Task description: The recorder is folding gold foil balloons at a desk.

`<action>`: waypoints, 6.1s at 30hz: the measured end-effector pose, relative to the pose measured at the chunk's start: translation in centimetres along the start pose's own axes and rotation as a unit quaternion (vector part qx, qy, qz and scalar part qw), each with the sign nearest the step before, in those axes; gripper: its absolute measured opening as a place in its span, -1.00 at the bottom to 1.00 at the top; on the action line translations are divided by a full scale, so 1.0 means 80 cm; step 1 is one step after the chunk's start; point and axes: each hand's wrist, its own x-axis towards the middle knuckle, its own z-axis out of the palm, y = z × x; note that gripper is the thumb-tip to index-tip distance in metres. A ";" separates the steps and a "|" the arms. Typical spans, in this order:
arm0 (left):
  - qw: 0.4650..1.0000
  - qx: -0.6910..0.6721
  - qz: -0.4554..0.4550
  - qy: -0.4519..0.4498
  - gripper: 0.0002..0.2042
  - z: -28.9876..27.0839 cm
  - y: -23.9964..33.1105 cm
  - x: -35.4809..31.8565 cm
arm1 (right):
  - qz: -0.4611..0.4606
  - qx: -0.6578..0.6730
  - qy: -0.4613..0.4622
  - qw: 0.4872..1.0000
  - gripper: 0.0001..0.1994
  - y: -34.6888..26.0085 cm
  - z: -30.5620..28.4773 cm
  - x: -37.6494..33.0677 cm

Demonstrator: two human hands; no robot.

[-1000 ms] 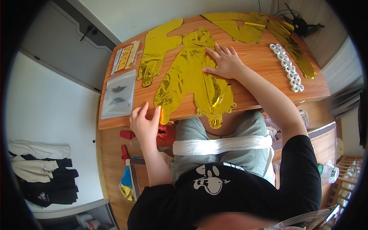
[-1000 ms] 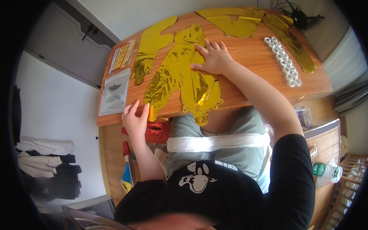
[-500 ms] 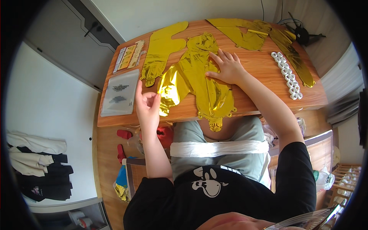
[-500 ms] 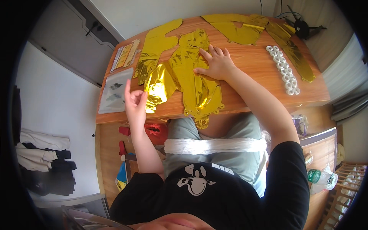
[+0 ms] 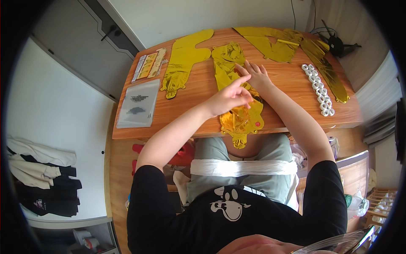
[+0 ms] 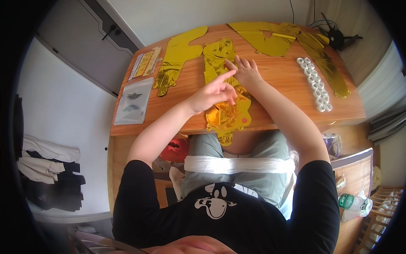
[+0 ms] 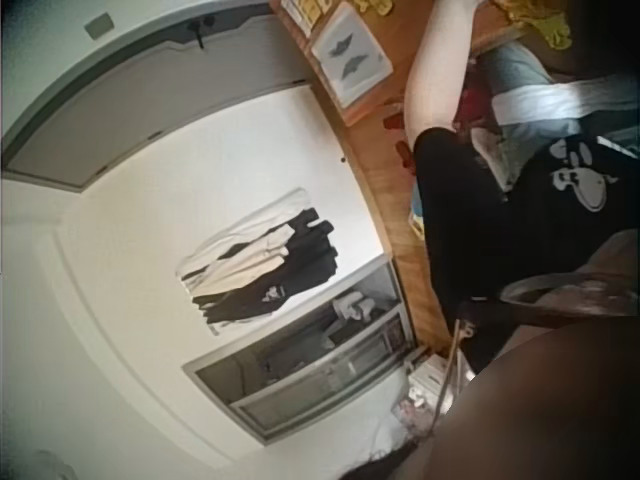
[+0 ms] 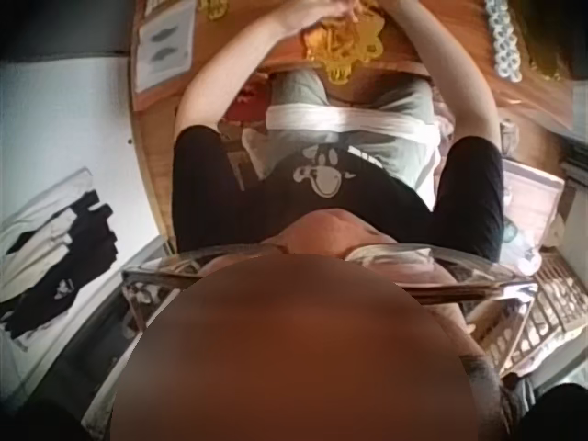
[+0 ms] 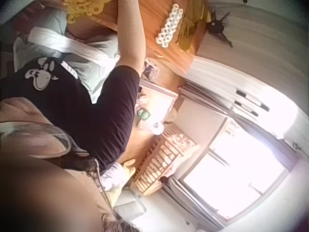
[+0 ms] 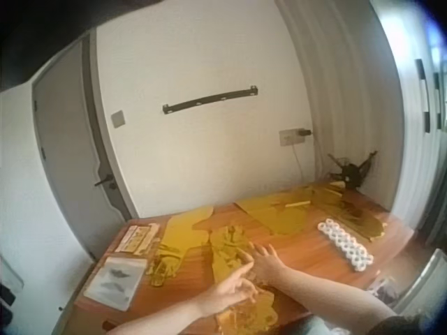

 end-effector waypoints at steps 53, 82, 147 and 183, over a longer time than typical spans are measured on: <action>0.724 0.690 -0.013 0.020 0.08 -0.138 -0.023 -0.001 | 0.008 0.071 0.063 0.995 -0.60 0.007 0.025 0.009; 0.726 0.687 -0.005 0.019 0.01 -0.143 -0.034 0.002 | -0.057 0.229 0.204 0.950 -0.62 0.026 -0.035 -0.001; 0.684 0.659 -0.100 0.298 -0.54 -0.234 0.001 0.117 | -0.349 0.150 0.080 0.922 -0.62 -0.078 -0.054 -0.072; 0.611 0.774 0.134 0.101 -0.53 -0.206 0.004 0.057 | -0.352 0.157 0.075 0.920 -0.64 -0.076 -0.054 -0.073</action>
